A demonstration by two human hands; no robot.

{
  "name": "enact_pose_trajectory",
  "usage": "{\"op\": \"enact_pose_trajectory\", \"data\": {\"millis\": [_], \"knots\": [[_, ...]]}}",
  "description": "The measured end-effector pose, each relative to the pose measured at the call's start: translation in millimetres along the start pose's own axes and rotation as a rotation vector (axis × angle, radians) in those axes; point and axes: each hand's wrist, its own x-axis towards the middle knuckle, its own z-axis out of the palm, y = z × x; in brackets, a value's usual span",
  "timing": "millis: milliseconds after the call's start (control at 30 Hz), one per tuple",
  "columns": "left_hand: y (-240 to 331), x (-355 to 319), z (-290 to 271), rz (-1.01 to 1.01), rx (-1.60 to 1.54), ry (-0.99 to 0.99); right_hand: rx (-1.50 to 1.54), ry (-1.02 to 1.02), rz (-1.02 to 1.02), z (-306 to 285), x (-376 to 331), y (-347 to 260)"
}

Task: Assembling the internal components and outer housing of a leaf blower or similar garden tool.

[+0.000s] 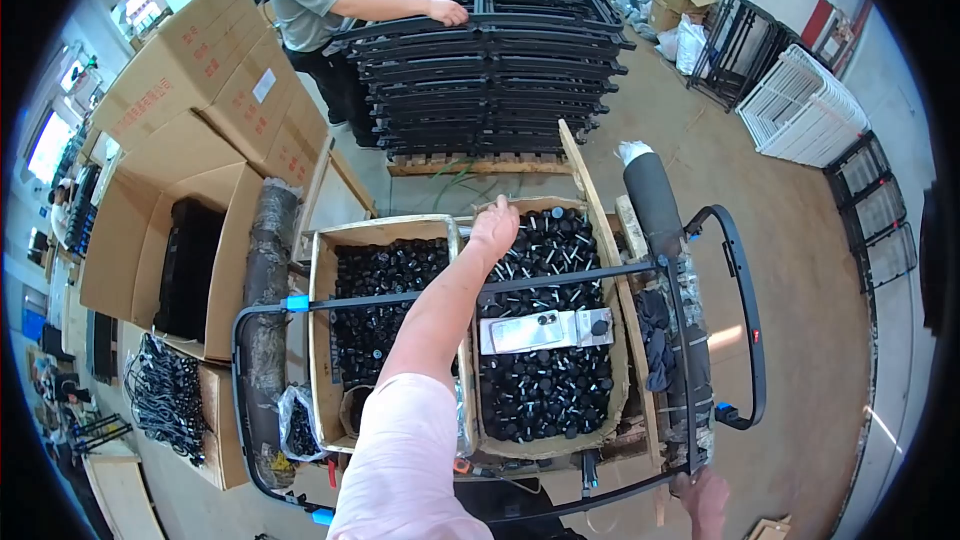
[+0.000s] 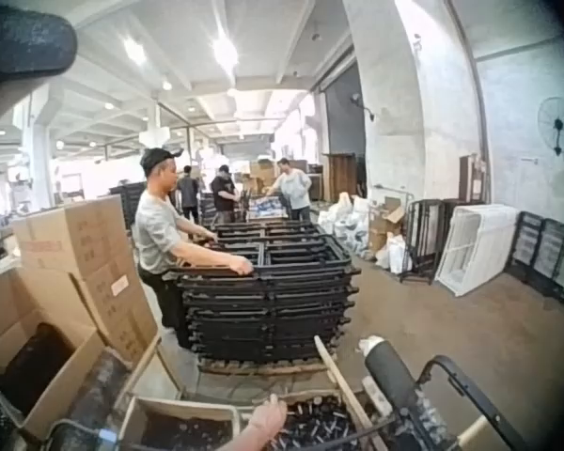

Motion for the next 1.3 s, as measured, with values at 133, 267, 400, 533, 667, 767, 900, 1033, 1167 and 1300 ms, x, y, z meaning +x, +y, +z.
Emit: {"op": "enact_pose_trajectory", "data": {"millis": [133,267,400,533,667,767,900,1033,1167,1300], "knots": [[-4,-25,-42,-0.077,-0.364,0.142,0.247,0.211,-0.065,-73,1,-59],[-37,-71,-70,-0.136,-0.718,0.234,0.616,0.308,-0.394,-91,25,-154],[-1,-131,-128,-0.162,-1.568,-0.088,1.047,0.198,-0.595,-93,54,-227],[20,-230,-142,-0.095,-1.873,-0.182,1.180,-0.114,-0.674,-120,26,-326],[34,-292,-110,-0.269,-2.177,-0.177,1.008,-0.217,-0.724,-104,3,-359],[35,-321,-86,-0.421,-2.454,-0.107,0.949,-0.266,-0.722,-94,-28,-381],[22,-351,-83,-0.636,-2.434,0.010,1.029,-0.306,-0.834,-75,-20,-381],[-18,-392,-93,-0.651,-2.534,0.117,0.823,0.115,-0.889,-100,5,-388],[-22,-436,-107,-0.535,-2.071,0.005,0.786,0.216,-0.881,-102,45,-427],[-10,-484,-139,-0.403,-1.967,-0.206,0.591,0.283,-0.973,-110,65,-460]]}}
